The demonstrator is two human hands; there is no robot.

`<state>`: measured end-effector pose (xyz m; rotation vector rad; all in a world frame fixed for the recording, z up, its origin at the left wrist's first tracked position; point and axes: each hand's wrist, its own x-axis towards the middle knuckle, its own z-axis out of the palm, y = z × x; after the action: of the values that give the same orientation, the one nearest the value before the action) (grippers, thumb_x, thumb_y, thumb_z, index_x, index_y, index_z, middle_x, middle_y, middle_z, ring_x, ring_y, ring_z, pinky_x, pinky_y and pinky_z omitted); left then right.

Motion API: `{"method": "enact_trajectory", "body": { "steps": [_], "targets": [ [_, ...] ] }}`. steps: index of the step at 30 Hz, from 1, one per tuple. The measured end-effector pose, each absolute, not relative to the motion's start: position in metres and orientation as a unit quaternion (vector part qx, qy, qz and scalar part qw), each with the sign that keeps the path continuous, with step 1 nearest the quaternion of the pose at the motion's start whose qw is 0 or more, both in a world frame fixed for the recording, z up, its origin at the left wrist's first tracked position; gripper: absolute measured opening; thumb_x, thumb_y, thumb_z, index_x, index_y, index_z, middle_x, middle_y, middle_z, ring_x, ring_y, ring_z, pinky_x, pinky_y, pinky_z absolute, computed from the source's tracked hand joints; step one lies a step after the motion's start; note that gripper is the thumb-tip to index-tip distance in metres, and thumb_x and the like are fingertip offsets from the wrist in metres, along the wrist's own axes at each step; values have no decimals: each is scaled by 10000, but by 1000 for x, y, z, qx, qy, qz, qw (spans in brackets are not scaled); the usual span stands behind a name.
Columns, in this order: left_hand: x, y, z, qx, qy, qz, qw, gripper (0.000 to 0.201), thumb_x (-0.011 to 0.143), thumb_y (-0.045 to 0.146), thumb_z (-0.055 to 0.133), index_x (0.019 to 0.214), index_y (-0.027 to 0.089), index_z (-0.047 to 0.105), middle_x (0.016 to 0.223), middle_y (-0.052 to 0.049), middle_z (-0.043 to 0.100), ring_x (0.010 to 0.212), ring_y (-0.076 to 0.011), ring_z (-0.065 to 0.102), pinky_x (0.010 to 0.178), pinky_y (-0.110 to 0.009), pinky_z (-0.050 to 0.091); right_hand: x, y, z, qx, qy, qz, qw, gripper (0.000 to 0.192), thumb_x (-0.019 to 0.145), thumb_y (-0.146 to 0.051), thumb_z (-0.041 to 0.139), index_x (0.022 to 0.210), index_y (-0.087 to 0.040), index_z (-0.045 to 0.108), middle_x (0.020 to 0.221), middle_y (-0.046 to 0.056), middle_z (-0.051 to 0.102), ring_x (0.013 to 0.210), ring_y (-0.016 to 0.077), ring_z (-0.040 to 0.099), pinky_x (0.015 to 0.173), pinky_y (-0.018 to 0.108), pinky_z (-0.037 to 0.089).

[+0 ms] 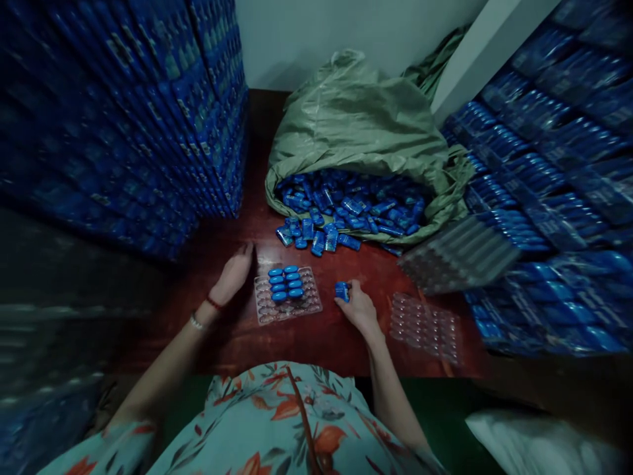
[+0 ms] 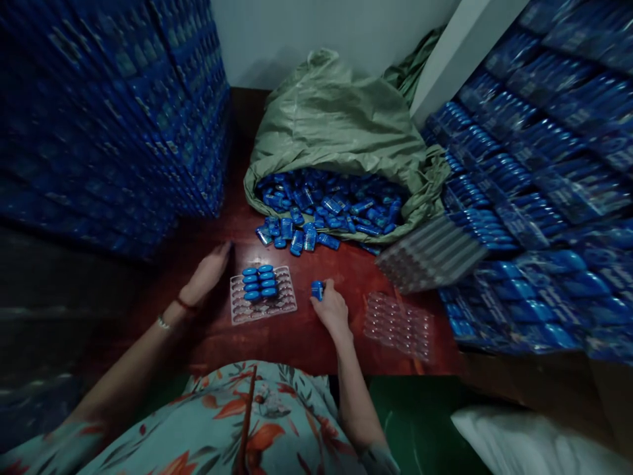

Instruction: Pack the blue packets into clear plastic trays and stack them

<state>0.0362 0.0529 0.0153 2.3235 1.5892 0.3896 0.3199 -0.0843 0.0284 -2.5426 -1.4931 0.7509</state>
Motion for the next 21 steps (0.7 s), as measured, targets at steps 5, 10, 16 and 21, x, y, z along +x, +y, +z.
{"method": "enact_trajectory", "body": {
  "steps": [5, 10, 16, 21],
  "targets": [
    [-29, -31, 31, 700, 596, 281, 274, 373, 870, 467, 468, 1047, 160, 585, 975, -73, 673, 865, -205, 640, 760, -296, 508, 323, -101, 27, -722, -538, 349, 261, 533, 816, -320, 558, 1302, -223, 362, 767, -6, 607, 621, 163, 608, 602, 285, 470],
    [-14, -90, 39, 696, 584, 308, 283, 307, 838, 459, 541, 917, 171, 614, 834, -45, 652, 772, -183, 625, 692, -274, 508, 282, -111, 16, -602, -545, 392, 431, 254, 861, -358, 516, 1075, -234, 575, 893, 33, 630, 757, 168, 639, 651, 286, 528],
    [44, -90, 25, 798, 484, 279, 224, 247, 936, 218, 383, 1127, 187, 536, 939, -71, 600, 830, -170, 597, 739, -290, 511, 253, -109, 9, -566, -725, 202, 337, 292, 895, -152, 416, 1105, -217, 609, 1022, 76, 614, 936, 167, 593, 829, 281, 495],
    [50, -75, 12, 872, 406, 237, 140, 228, 933, 155, 373, 1069, 163, 554, 933, -91, 585, 820, -175, 567, 714, -295, 506, 249, -108, 34, -582, -796, 131, 99, 420, 838, -31, 402, 1186, -208, 559, 1038, 84, 614, 967, 200, 579, 883, 329, 460]
  ]
}}
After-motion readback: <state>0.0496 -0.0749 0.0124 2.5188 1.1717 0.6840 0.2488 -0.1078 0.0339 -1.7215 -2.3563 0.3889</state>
